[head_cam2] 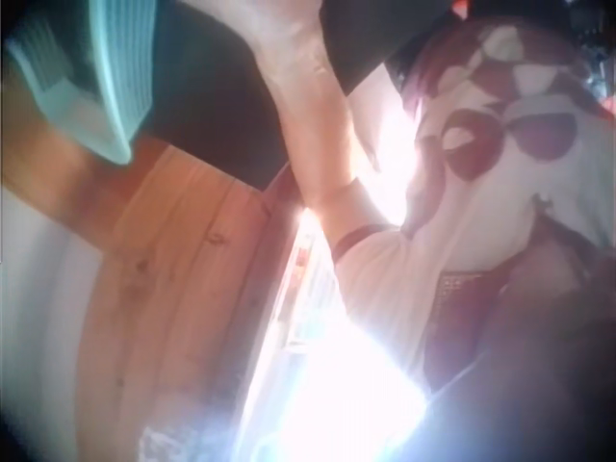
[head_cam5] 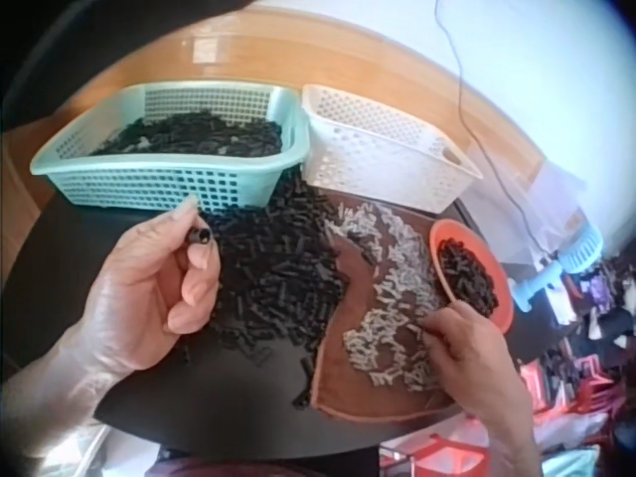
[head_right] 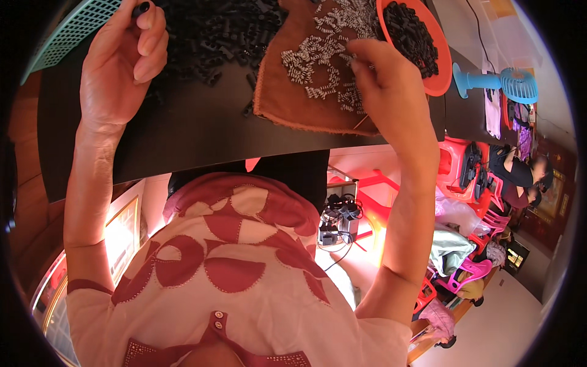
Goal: The person assembles small plastic fasteners by picking up springs and inserting them into plastic clips by hand.
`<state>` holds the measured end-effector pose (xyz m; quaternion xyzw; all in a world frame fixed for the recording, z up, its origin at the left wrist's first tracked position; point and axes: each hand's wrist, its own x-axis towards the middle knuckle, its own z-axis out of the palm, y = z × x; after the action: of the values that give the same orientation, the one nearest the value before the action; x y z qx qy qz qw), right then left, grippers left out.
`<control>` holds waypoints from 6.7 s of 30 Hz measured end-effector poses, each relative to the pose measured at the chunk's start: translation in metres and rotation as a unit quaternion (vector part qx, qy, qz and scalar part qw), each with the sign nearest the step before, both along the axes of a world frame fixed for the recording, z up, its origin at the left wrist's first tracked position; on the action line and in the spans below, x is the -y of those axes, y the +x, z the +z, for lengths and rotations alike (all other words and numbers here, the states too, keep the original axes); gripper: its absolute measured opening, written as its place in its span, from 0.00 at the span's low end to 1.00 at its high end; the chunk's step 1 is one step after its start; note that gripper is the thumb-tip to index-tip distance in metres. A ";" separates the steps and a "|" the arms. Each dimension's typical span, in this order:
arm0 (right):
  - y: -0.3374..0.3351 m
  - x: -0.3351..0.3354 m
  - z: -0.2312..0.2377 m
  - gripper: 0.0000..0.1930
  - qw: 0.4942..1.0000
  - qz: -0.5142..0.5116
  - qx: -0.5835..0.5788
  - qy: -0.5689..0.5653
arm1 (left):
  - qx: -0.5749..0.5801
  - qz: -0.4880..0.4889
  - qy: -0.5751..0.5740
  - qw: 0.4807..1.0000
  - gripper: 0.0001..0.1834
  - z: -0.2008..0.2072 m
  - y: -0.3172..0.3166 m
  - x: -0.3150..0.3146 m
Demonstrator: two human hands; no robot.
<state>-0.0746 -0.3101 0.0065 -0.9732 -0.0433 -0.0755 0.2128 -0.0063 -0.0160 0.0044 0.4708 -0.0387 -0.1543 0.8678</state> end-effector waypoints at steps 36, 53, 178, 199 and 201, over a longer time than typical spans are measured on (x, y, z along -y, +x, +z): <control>0.013 -0.094 0.013 0.08 0.844 0.135 -0.029 0.518 | -0.029 -0.205 -0.023 0.978 0.17 -0.017 -0.008 0.002; 0.030 -0.116 0.010 0.09 0.874 0.181 0.027 0.450 | -0.053 -0.201 -0.043 0.977 0.18 -0.016 -0.002 -0.001; 0.014 -0.133 0.004 0.04 0.862 0.130 0.040 0.489 | 0.020 -0.169 0.007 0.985 0.19 -0.011 -0.007 -0.004; 0.023 -0.123 0.001 0.15 0.905 0.229 0.122 0.336 | -0.086 -0.250 -0.056 0.963 0.23 -0.015 -0.009 -0.001; 0.020 -0.131 0.000 0.13 0.893 0.187 0.109 0.394 | -0.094 -0.262 -0.054 0.959 0.19 -0.016 -0.009 -0.002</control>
<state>-0.0542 -0.1791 0.0061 -0.7690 -0.2142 -0.1512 0.5829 -0.0149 -0.0143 -0.0112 0.3801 -0.0873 -0.4173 0.8208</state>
